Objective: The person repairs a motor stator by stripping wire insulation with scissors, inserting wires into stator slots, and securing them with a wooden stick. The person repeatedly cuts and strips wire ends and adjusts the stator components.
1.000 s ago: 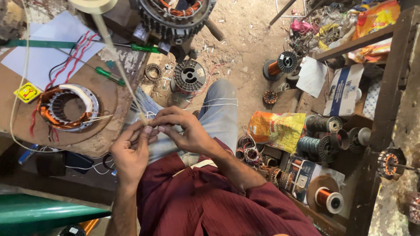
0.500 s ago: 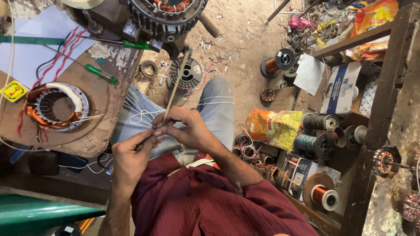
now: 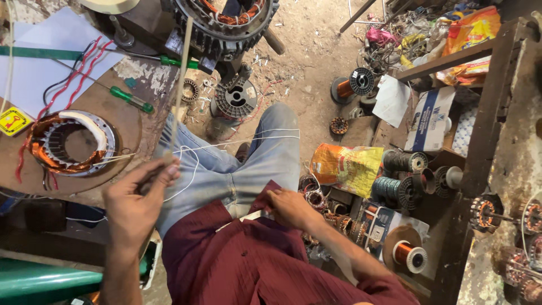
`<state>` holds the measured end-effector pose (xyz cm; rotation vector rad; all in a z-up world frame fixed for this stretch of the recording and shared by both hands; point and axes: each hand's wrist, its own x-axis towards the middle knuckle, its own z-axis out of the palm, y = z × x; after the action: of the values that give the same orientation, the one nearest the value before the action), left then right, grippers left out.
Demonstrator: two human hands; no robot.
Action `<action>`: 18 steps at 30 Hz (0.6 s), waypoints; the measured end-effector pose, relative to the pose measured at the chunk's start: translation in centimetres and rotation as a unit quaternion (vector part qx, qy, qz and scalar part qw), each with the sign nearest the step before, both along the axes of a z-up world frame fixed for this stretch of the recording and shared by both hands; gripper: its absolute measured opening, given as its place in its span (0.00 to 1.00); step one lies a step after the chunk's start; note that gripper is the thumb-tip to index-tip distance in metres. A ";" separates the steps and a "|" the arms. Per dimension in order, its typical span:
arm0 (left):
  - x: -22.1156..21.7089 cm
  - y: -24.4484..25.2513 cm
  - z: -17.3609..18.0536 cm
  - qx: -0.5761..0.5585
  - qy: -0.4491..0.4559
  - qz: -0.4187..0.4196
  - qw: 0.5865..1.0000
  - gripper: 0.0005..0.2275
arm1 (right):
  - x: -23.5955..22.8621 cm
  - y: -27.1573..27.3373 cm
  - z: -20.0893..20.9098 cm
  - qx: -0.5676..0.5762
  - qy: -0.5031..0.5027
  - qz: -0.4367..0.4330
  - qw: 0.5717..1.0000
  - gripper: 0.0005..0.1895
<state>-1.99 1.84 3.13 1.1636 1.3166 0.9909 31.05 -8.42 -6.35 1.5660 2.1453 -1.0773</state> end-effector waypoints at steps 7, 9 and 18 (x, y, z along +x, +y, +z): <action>-2.5 1.7 2.2 0.037 0.011 -0.018 0.999 0.10 | 1.6 -2.0 1.6 -0.039 0.018 -0.035 0.998 0.22; -3.2 2.0 2.9 0.078 -0.004 -0.037 0.996 0.11 | 1.5 -1.8 1.6 -0.053 0.006 -0.014 0.998 0.21; -6.4 3.1 7.0 0.116 0.190 -0.029 0.974 0.11 | 2.1 2.3 3.2 -0.045 0.216 -0.006 0.975 0.19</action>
<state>-8.39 4.91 10.14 1.6234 1.4809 0.9250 33.18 -6.12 -3.14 1.4044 2.3079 -1.6191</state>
